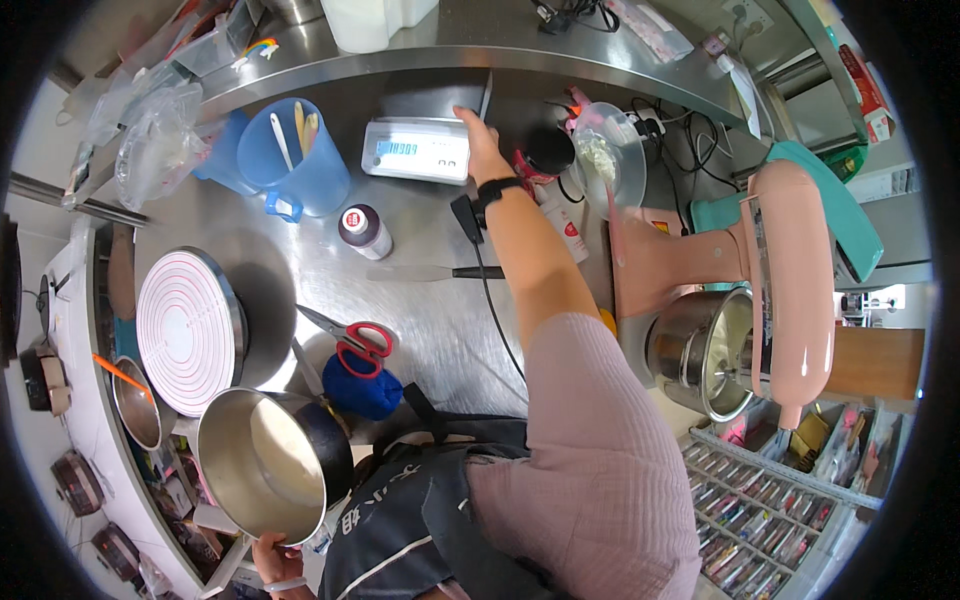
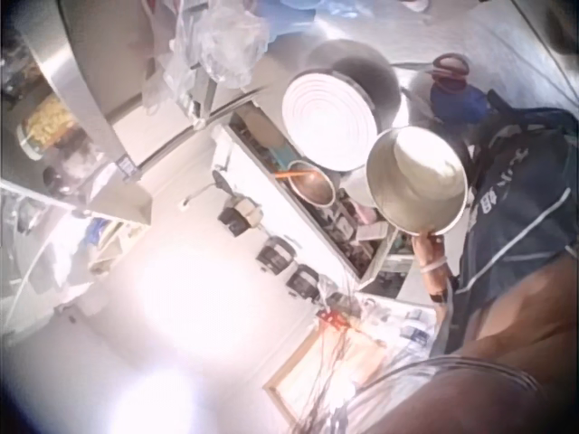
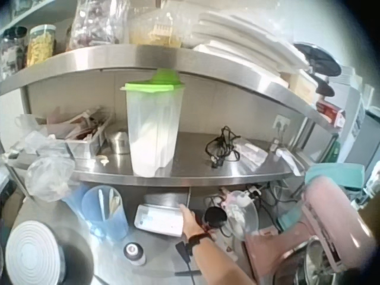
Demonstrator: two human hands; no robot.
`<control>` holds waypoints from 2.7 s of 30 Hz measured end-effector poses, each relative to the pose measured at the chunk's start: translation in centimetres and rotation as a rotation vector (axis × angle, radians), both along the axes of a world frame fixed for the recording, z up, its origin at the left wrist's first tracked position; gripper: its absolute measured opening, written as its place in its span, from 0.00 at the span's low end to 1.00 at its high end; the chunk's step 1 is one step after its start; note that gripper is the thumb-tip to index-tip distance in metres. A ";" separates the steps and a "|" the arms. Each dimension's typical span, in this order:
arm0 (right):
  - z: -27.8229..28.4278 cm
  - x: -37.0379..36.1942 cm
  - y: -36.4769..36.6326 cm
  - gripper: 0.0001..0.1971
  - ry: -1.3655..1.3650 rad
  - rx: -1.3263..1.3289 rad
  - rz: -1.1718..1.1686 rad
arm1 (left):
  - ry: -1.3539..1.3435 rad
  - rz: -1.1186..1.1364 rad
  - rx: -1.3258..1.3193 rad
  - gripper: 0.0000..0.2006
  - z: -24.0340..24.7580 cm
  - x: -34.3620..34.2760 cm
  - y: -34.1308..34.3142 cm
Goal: The person prepares ingredients by weighing butter in a bowl, pouring cream from a carton into the bowl, and stirring a chocolate mixture in a smaller bowl.
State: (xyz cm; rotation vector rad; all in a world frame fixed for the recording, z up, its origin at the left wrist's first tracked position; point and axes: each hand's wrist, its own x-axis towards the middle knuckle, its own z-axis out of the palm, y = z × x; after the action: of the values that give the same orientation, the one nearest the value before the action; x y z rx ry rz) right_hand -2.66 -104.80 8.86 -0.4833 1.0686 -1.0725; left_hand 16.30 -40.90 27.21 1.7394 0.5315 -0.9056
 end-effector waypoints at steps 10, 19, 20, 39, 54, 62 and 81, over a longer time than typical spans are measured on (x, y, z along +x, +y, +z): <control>-3.4 -0.1 -6.1 0.26 0.441 -0.388 -0.008 | 0.019 -0.020 -0.037 0.06 0.1 0.3 -2.0; 0.5 5.2 17.9 0.39 0.795 -0.863 0.643 | 0.046 -0.070 -0.042 0.11 -1.1 1.1 -1.5; -0.6 5.9 17.0 0.36 0.807 -0.759 0.544 | 0.044 -0.079 -0.031 0.11 -1.1 1.4 -1.8; 0.5 5.3 31.7 0.33 1.202 -0.916 1.031 | 0.017 -0.098 -0.156 0.13 -4.6 0.3 1.2; 24.2 6.0 20.0 0.26 0.994 -1.328 0.665 | 0.088 -0.179 -0.310 0.20 -4.4 1.5 0.8; 34.9 25.1 6.9 0.31 1.526 -1.496 0.485 | 0.103 -0.111 -0.318 0.22 -3.8 2.0 1.7; 3.0 7.5 34.7 0.06 0.573 -0.441 1.332 | -0.022 -0.282 -0.219 0.13 -5.7 1.5 4.1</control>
State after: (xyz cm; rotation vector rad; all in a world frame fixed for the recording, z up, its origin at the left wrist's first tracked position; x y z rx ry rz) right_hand 4.85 -70.07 11.87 -1.6310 0.6940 0.0776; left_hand 17.84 -36.81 21.54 1.6451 0.1657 -1.0972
